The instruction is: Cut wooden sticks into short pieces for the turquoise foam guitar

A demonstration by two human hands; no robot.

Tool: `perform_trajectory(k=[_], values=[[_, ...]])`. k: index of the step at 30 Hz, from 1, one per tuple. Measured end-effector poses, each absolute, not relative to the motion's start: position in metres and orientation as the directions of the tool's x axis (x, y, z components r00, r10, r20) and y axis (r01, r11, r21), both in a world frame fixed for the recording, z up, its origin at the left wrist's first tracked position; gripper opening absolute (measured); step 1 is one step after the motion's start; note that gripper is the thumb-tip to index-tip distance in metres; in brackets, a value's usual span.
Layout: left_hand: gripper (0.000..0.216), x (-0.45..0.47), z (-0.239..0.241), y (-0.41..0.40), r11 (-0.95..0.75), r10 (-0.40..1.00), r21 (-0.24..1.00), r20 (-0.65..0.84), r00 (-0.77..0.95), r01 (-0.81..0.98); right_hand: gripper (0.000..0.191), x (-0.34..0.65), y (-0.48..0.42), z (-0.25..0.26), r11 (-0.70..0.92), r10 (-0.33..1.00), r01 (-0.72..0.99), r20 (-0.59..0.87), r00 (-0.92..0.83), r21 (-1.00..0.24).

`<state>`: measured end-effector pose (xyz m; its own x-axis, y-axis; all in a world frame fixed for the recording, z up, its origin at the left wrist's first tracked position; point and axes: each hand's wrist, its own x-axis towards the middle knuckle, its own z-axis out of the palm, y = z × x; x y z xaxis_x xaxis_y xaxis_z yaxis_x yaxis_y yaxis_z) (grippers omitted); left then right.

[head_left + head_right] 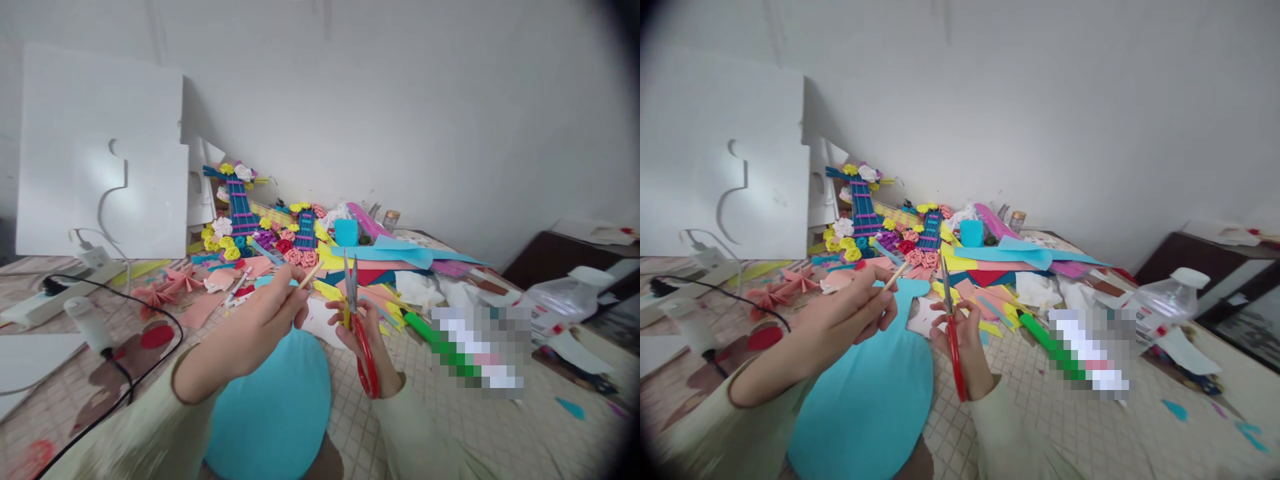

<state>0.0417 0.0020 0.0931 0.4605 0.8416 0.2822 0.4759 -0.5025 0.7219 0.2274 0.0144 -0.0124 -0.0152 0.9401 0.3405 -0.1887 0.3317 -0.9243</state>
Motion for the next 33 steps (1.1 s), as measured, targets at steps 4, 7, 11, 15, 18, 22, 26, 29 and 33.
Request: perform_trajectory(k=[4,7,11,15,18,22,26,29,33], values=[[0.014,0.043,0.096,0.001,-0.488,0.832,0.763,0.261,0.489,0.424,0.03,0.229,0.013,-0.013,0.158,0.985,-0.246,0.171,-0.033,-0.956],[0.014,0.044,0.097,0.001,-0.476,0.833,0.782,0.254,0.491,0.403,0.034,0.231,0.011,-0.01,0.054,0.994,-0.325,0.082,-0.074,-0.944],[0.022,0.044,0.094,0.002,-0.481,0.843,0.757,0.262,0.469,0.441,0.043,0.231,0.011,-0.008,0.014,0.98,-0.388,0.09,-0.18,-0.922],[0.029,0.045,0.094,0.002,-0.496,0.854,0.686,0.273,0.444,0.533,0.053,0.23,0.012,-0.013,0.167,0.953,-0.262,0.223,-0.203,-0.95],[0.032,0.047,0.098,0.001,-0.491,0.864,0.649,0.275,0.422,0.582,0.051,0.232,0.005,-0.013,0.277,0.926,-0.044,0.279,-0.255,-0.96],[0.031,0.049,0.098,-0.001,-0.51,0.856,0.618,0.298,0.423,0.598,0.049,0.234,-0.006,-0.004,0.299,0.891,0.034,0.266,-0.368,-0.954],[0.027,0.05,0.093,0.001,-0.531,0.845,0.563,0.299,0.444,0.633,0.044,0.231,-0.01,0.001,0.31,0.867,0.028,0.27,-0.418,-0.95],[0.025,0.052,0.091,0.003,-0.541,0.84,0.521,0.289,0.46,0.661,0.044,0.228,-0.01,0.002,0.308,0.865,0.015,0.273,-0.421,-0.951],[0.025,0.054,0.089,0.005,-0.539,0.842,0.476,0.269,0.468,0.695,0.044,0.228,-0.009,0.002,0.28,0.874,0.036,0.239,-0.424,-0.959]])
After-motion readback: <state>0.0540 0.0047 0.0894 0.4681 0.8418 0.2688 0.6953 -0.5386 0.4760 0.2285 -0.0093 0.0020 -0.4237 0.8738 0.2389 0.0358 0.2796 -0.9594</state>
